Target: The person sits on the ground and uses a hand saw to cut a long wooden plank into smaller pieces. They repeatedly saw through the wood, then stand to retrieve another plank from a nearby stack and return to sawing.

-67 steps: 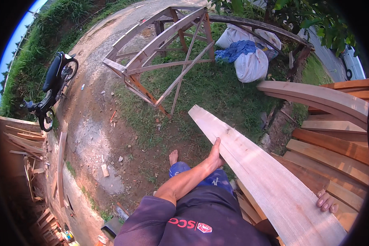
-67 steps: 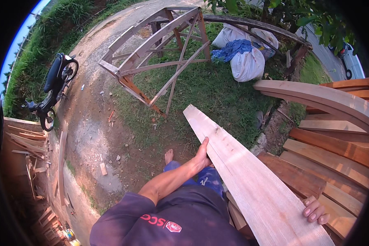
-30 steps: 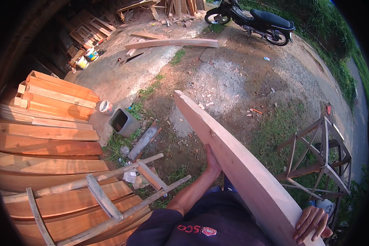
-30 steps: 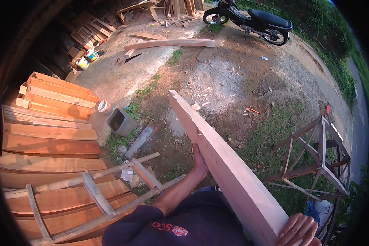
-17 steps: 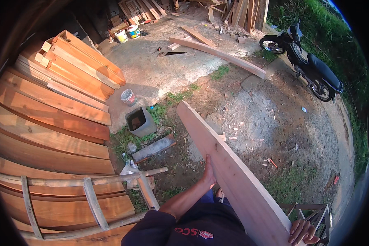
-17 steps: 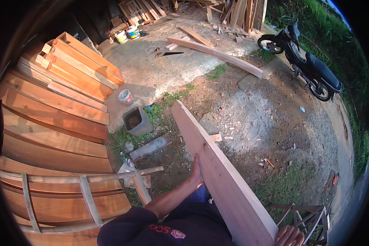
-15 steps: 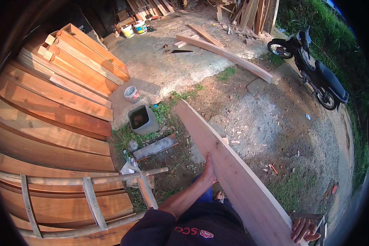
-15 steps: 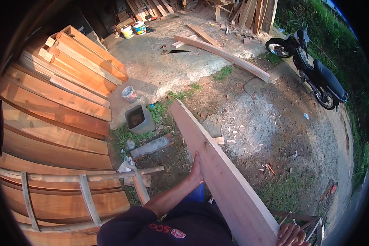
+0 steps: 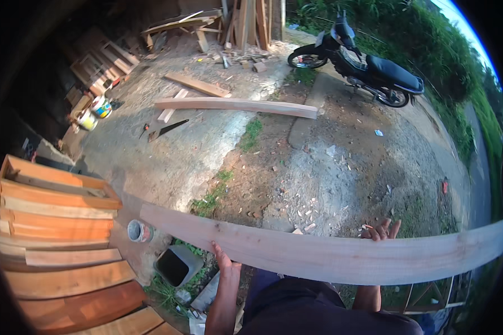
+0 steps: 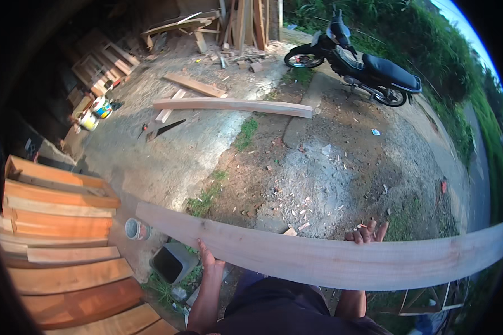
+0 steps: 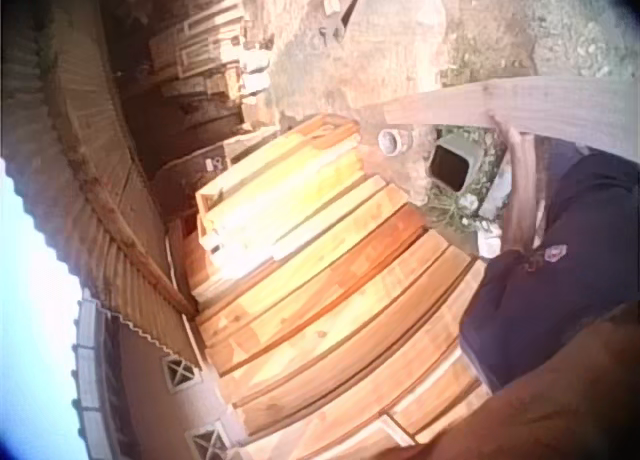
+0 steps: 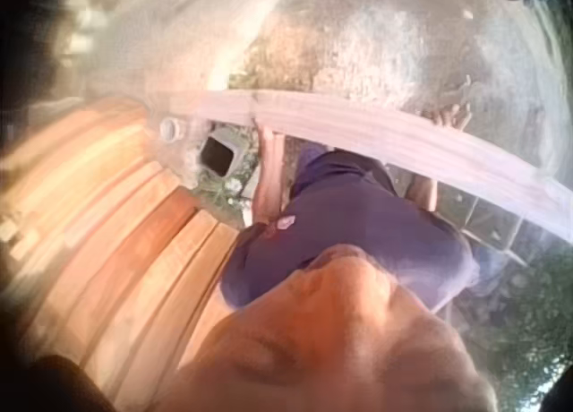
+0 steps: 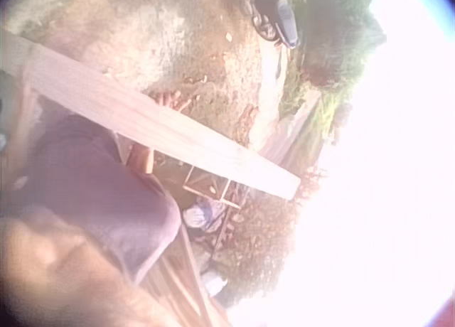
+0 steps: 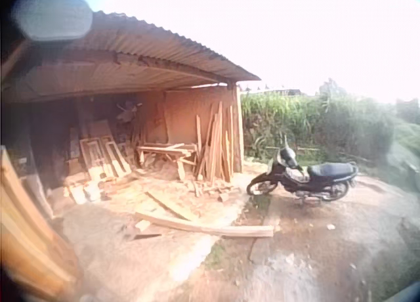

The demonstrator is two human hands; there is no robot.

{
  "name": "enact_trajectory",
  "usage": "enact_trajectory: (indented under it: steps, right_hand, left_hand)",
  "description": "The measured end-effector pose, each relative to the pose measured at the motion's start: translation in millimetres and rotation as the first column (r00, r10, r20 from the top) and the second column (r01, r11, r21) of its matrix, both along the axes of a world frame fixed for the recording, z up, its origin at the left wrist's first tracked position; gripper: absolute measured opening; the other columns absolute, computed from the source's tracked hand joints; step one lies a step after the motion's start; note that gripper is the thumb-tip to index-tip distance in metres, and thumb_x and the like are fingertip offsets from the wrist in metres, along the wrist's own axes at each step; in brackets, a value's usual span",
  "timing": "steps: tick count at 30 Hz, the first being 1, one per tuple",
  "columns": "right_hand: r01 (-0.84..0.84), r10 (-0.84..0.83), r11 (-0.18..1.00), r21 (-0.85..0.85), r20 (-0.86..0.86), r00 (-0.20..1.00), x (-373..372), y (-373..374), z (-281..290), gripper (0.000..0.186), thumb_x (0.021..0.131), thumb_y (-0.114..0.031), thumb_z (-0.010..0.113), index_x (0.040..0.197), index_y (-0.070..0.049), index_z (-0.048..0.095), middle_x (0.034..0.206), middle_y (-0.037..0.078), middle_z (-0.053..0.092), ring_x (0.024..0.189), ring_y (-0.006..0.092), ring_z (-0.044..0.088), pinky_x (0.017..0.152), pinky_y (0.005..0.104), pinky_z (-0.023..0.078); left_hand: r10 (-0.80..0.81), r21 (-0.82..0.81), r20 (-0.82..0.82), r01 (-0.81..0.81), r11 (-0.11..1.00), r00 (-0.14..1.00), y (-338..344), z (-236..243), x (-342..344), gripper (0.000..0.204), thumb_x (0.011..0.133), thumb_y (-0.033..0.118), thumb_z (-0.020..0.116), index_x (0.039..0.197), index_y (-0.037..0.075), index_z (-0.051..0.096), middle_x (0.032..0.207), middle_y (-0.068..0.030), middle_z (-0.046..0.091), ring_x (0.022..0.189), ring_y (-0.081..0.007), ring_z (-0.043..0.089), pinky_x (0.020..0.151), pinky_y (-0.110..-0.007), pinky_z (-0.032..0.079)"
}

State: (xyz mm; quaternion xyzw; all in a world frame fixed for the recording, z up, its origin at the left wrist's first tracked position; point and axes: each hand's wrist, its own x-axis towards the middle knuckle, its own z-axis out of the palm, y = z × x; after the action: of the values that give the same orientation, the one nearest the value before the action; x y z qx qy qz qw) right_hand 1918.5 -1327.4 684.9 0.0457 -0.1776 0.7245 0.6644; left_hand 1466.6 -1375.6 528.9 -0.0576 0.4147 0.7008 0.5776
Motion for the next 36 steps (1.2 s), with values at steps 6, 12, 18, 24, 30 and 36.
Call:
enact_trajectory:
  steps: [6, 12, 18, 24, 30, 36]
  right_hand:
    - [-0.047, 0.049, 0.999, 0.015, -0.160, 0.986, -122.4, 136.4, -39.4, 0.072, 0.111, -0.061, 0.024, 0.138, -0.006, 0.061, 0.091, 0.012, 0.074, 0.098, 0.0329, 0.070, 0.099, 0.0488, 0.050]
    - [-0.176, 0.175, 0.984, 0.028, -0.354, 0.919, -250.4, 254.5, -92.5, 0.070, 0.111, -0.060, 0.028, 0.147, -0.004, 0.052, 0.107, 0.016, 0.073, 0.114, 0.0363, 0.067, 0.105, 0.0549, 0.051]
    - [-0.130, 0.049, 0.976, -0.172, -0.412, 0.910, -366.6, 343.4, -114.3, 0.069, 0.109, -0.058, 0.040, 0.151, -0.004, 0.046, 0.117, 0.016, 0.070, 0.120, 0.0374, 0.063, 0.104, 0.0531, 0.052]
    - [-0.069, -0.045, 0.911, -0.406, -0.265, 0.963, -465.6, 419.0, -168.6, 0.061, 0.107, -0.045, 0.052, 0.150, -0.002, 0.045, 0.120, 0.017, 0.069, 0.120, 0.0352, 0.063, 0.101, 0.0528, 0.054]
    - [-0.119, 0.025, 0.924, -0.364, -0.253, 0.967, -586.6, 498.9, -245.6, 0.067, 0.104, -0.055, 0.050, 0.150, -0.005, 0.048, 0.133, 0.018, 0.065, 0.126, 0.0367, 0.059, 0.106, 0.0573, 0.050]
    - [0.065, -0.117, 0.701, -0.710, -0.024, 0.993, -727.7, 541.2, -197.7, 0.073, 0.101, -0.063, 0.048, 0.150, -0.008, 0.049, 0.138, 0.017, 0.063, 0.129, 0.0383, 0.057, 0.109, 0.0593, 0.047]
  left_hand:
    - [-0.004, -0.104, -0.015, 0.003, 0.995, 1.000, 99.2, 49.3, -133.7, 0.087, 0.099, 0.076, 0.037, 0.161, 0.015, 0.034, 0.161, -0.0153, 0.043, 0.147, -0.0403, 0.041, 0.115, -0.069, 0.037]
    - [-0.033, -0.137, -0.192, 0.006, 0.991, 0.981, 195.9, 40.6, -237.5, 0.083, 0.100, 0.071, 0.042, 0.160, 0.015, 0.036, 0.160, -0.0149, 0.044, 0.146, -0.0392, 0.042, 0.116, -0.066, 0.038]
    - [0.000, -0.168, -0.305, -0.054, 0.984, 0.952, 257.6, 54.7, -352.9, 0.079, 0.100, 0.066, 0.047, 0.159, 0.015, 0.037, 0.159, -0.0145, 0.044, 0.145, -0.0381, 0.043, 0.117, -0.063, 0.038]
    - [0.113, -0.353, -0.329, -0.233, 0.906, 0.938, 278.6, 77.1, -463.7, 0.075, 0.096, 0.057, 0.061, 0.154, 0.013, 0.043, 0.152, -0.0152, 0.049, 0.140, -0.0358, 0.048, 0.114, -0.057, 0.042]
    - [0.227, -0.392, -0.259, -0.317, 0.864, 0.939, 376.6, 38.6, -591.1, 0.074, 0.092, 0.050, 0.071, 0.151, 0.013, 0.045, 0.150, -0.0147, 0.049, 0.137, -0.0341, 0.047, 0.114, -0.055, 0.041]
    - [0.211, -0.408, -0.171, -0.264, 0.874, 0.962, 450.7, 49.7, -713.9, 0.072, 0.093, 0.042, 0.071, 0.153, 0.014, 0.043, 0.151, -0.0133, 0.049, 0.140, -0.0336, 0.046, 0.118, -0.054, 0.038]
